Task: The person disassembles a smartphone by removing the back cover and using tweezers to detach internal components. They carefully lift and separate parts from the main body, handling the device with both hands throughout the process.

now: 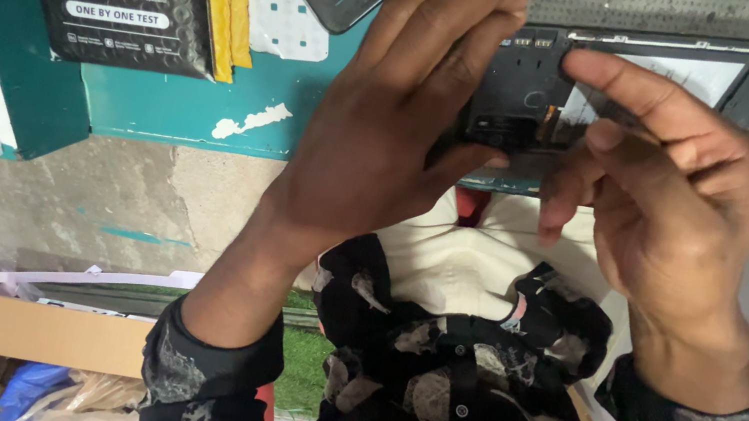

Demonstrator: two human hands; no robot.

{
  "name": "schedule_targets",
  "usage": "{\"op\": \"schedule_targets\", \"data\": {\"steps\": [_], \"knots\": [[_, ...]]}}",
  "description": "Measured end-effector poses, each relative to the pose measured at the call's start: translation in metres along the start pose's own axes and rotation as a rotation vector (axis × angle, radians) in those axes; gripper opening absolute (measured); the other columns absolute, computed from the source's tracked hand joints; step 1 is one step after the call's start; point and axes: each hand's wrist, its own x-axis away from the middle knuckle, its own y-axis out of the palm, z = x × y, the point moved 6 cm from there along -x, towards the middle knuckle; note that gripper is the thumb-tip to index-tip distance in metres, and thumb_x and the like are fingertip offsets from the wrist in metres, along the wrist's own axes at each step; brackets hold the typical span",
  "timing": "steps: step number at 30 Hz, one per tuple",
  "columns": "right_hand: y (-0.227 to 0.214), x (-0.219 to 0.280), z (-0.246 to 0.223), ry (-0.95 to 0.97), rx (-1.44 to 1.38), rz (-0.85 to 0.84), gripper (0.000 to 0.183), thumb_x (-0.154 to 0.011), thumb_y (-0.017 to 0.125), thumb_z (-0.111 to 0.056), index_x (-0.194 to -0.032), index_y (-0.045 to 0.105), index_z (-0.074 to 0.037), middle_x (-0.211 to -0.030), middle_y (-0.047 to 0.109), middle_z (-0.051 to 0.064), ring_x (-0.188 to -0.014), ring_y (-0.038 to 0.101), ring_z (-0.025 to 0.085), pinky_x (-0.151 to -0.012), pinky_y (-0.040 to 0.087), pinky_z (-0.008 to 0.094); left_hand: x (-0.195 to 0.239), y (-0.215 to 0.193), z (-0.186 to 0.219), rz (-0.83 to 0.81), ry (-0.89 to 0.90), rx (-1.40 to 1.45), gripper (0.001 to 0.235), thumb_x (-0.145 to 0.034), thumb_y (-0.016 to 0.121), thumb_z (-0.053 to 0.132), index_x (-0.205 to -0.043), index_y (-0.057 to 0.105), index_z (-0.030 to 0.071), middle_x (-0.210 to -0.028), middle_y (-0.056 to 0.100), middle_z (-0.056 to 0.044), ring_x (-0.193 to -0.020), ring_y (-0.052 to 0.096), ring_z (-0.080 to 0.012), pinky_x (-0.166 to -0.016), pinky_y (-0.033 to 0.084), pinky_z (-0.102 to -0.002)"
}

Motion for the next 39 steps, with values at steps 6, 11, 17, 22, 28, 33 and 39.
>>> {"op": "schedule_targets", "data": {"steps": [6,11,17,22,28,33,39], "knots": [[-0.008,-0.003,0.002,0.018,0.055,-0.04,0.03,-0.11,0.045,0.004,-0.133,0.06,0.017,-0.079,0.067,0.018,-0.059,0.067,0.022,-0.055,0.058,0.031,-0.005,-0.003,0.002,0.016,-0.032,0.015,0.089,-0.081,0.1,0.016,-0.148,0.043,0.005,-0.151,0.041,-0.008,-0.143,0.045,-0.0321,-0.12,0.045,-0.042],[-0.005,-0.005,-0.002,-0.008,0.114,-0.064,0.029,-0.112,0.047,0.001,-0.135,0.059,0.016,-0.081,0.068,0.019,-0.061,0.069,0.024,-0.056,0.059,0.032,-0.008,-0.004,0.0,0.023,-0.118,-0.025,0.091,-0.071,0.101,0.02,-0.145,0.049,0.008,-0.151,0.045,-0.006,-0.142,0.045,-0.0315,-0.119,0.045,-0.042],[-0.004,-0.007,-0.004,0.036,0.163,-0.02,0.033,-0.104,0.048,0.002,-0.133,0.059,0.015,-0.089,0.069,0.019,-0.062,0.069,0.025,-0.055,0.058,0.033,-0.007,-0.003,-0.002,0.017,-0.121,-0.007,0.092,-0.071,0.101,0.019,-0.145,0.048,0.007,-0.152,0.045,-0.007,-0.142,0.044,-0.0319,-0.119,0.044,-0.042],[0.001,-0.008,-0.006,0.041,0.123,-0.045,0.034,-0.108,0.049,0.003,-0.138,0.06,0.015,-0.078,0.068,0.019,-0.059,0.069,0.024,-0.057,0.058,0.033,-0.006,-0.003,-0.003,0.018,-0.104,0.016,0.093,-0.072,0.101,0.02,-0.147,0.046,0.007,-0.153,0.043,-0.007,-0.143,0.043,-0.0322,-0.12,0.043,-0.043],[-0.008,-0.01,-0.001,0.036,0.076,0.015,0.024,-0.104,0.047,0.006,-0.12,0.06,0.019,-0.11,0.071,0.023,-0.061,0.07,0.028,-0.05,0.06,0.036,-0.002,-0.003,-0.004,0.021,-0.082,0.006,0.093,-0.076,0.101,0.021,-0.147,0.043,0.006,-0.152,0.042,-0.007,-0.145,0.042,-0.0319,-0.121,0.042,-0.043],[-0.011,-0.012,0.002,0.033,-0.04,0.018,0.023,-0.104,0.045,0.009,-0.115,0.062,0.021,-0.11,0.072,0.026,-0.059,0.068,0.027,-0.05,0.058,0.035,-0.002,-0.002,-0.004,0.02,-0.083,-0.009,0.092,-0.077,0.1,0.022,-0.147,0.042,0.007,-0.153,0.043,-0.007,-0.145,0.042,-0.0319,-0.122,0.042,-0.042],[-0.009,-0.013,-0.002,0.032,0.048,-0.014,0.03,-0.104,0.044,0.007,-0.125,0.063,0.018,-0.077,0.066,0.02,-0.054,0.063,0.023,-0.054,0.057,0.032,-0.002,0.0,-0.005,0.009,-0.097,-0.041,0.094,-0.077,0.101,0.024,-0.15,0.045,0.007,-0.154,0.045,-0.007,-0.146,0.042,-0.032,-0.124,0.041,-0.043]]}}
